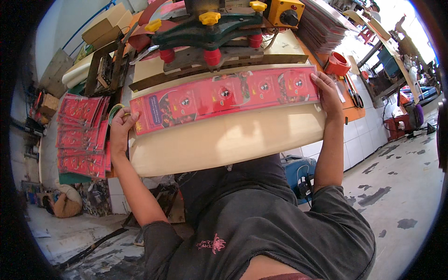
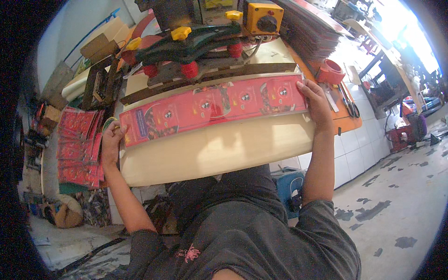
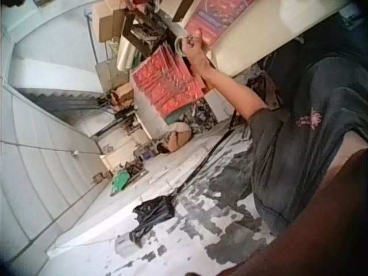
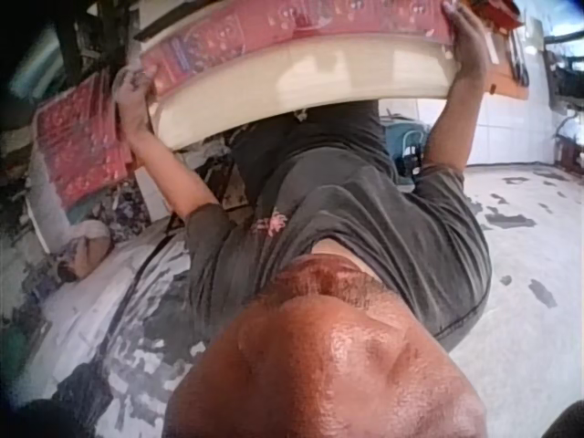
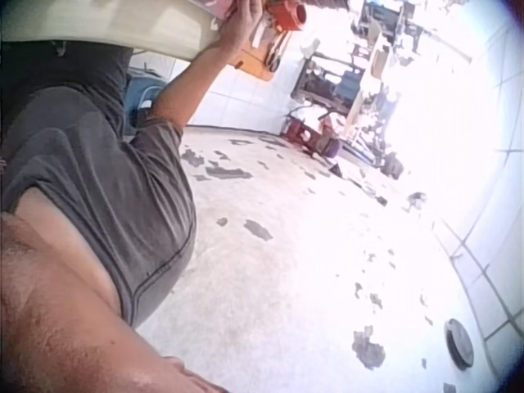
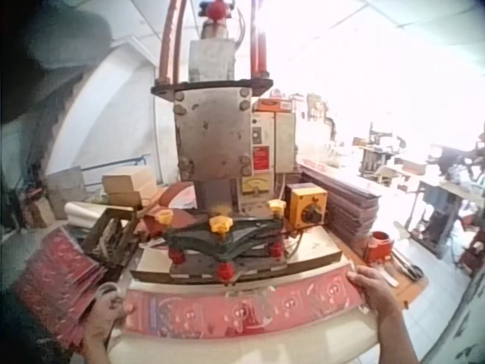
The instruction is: The person aligns printed packaging sheets on a padded worktable, folds the edges of the sheets by hand, and stacks them.
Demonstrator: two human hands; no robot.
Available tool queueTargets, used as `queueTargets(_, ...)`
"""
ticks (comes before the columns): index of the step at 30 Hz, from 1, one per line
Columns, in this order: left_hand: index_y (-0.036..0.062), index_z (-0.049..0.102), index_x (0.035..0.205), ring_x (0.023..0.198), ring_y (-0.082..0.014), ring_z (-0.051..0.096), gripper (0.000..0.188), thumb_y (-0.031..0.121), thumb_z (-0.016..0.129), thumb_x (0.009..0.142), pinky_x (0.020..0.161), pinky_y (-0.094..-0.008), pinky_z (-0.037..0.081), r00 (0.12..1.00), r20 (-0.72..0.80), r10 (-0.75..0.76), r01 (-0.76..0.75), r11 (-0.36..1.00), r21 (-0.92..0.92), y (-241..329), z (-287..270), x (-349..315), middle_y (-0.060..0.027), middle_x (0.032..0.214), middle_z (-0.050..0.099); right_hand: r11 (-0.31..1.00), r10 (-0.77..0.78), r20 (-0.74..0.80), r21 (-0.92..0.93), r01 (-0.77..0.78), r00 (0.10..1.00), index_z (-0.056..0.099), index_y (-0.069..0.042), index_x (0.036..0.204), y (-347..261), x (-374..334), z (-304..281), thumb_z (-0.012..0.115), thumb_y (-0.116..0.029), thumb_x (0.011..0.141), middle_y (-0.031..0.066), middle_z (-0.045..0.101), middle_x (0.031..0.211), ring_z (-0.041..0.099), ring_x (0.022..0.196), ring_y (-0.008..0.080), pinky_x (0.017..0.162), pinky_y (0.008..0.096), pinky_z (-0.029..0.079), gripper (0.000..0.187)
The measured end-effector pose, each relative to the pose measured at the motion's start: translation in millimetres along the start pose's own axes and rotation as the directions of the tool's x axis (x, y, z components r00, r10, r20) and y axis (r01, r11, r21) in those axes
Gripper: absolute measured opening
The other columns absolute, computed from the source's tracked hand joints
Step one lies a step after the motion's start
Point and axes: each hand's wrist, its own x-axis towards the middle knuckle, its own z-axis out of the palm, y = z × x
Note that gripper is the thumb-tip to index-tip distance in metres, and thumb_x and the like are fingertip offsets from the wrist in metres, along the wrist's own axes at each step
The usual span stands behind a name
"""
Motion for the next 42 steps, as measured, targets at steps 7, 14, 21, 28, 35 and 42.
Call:
queueTargets(7,0.0100,0.061,0.091,0.080,-0.0035,0.060,0.014,0.015,0.072,0.098,0.075,-0.0208,0.047,0.994,-0.026,0.110,-0.111,0.992,-0.066,-10.2,-11.1,4.3,0.0031,0.090,0.068,1.000,-0.006,0.024,-0.004,0.006,1.000,0.069,-0.001,0.113,-2.0,-1.5,0.8,0.069,-0.026,0.099,0.0018,0.072,0.101,0.066,0.087,0.0071,0.080,0.0236,0.052,0.029)
queueTargets(14,0.0099,0.063,0.089,0.083,-0.0026,0.058,0.013,0.014,0.070,0.099,0.078,-0.0207,0.046,0.979,-0.077,0.191,-0.198,0.975,-0.098,-4.5,-5.0,1.4,0.0046,0.091,0.067,0.998,-0.010,-0.046,-0.055,0.008,0.999,0.072,-0.002,0.105,-0.8,-3.3,2.9,0.070,-0.033,0.098,-0.0007,0.071,0.091,0.063,0.078,0.0054,0.072,0.0217,0.050,0.031)
queueTargets(21,0.0084,0.066,0.092,0.083,-0.0019,0.058,0.010,0.014,0.069,0.100,0.078,-0.0205,0.046,0.968,-0.099,0.230,-0.240,0.965,-0.110,-1.6,-3.5,1.4,0.0051,0.091,0.066,0.996,-0.021,-0.013,-0.084,0.020,1.000,0.072,-0.002,0.105,5.6,1.3,-6.9,0.070,-0.034,0.099,-0.0007,0.071,0.091,0.063,0.077,0.0050,0.071,0.0209,0.050,0.032)
queueTargets(28,0.0091,0.064,0.084,0.075,-0.0013,0.048,0.020,0.020,0.066,0.101,0.070,-0.0197,0.038,0.949,-0.150,0.279,-0.277,0.960,0.031,11.7,12.6,-0.9,0.0080,0.083,0.058,0.998,-0.022,-0.016,-0.059,0.021,1.000,0.070,0.001,0.111,-2.5,-3.8,6.3,0.068,-0.032,0.100,0.0038,0.072,0.100,0.066,0.086,0.0084,0.078,0.0238,0.052,0.035)
queueTargets(35,0.0100,0.061,0.081,0.073,-0.0013,0.044,0.023,0.021,0.066,0.101,0.069,-0.0202,0.036,0.951,-0.165,0.262,-0.266,0.964,-0.005,4.8,11.5,0.8,0.0093,0.080,0.054,1.000,-0.008,0.016,-0.018,0.008,1.000,0.069,0.002,0.113,-1.4,-1.5,2.7,0.066,-0.029,0.101,0.0058,0.073,0.102,0.068,0.088,0.0090,0.080,0.0246,0.054,0.033)
queueTargets(42,0.0048,0.068,0.091,0.078,-0.0014,0.052,0.024,0.025,0.064,0.102,0.072,-0.0202,0.041,0.962,-0.171,0.212,-0.226,0.972,-0.067,-2.8,7.8,0.9,0.0063,0.087,0.063,1.000,0.003,-0.023,-0.006,-0.003,1.000,0.070,0.002,0.112,-4.7,-4.6,10.8,0.067,-0.030,0.101,0.0066,0.073,0.102,0.069,0.086,0.0097,0.078,0.0245,0.055,0.034)
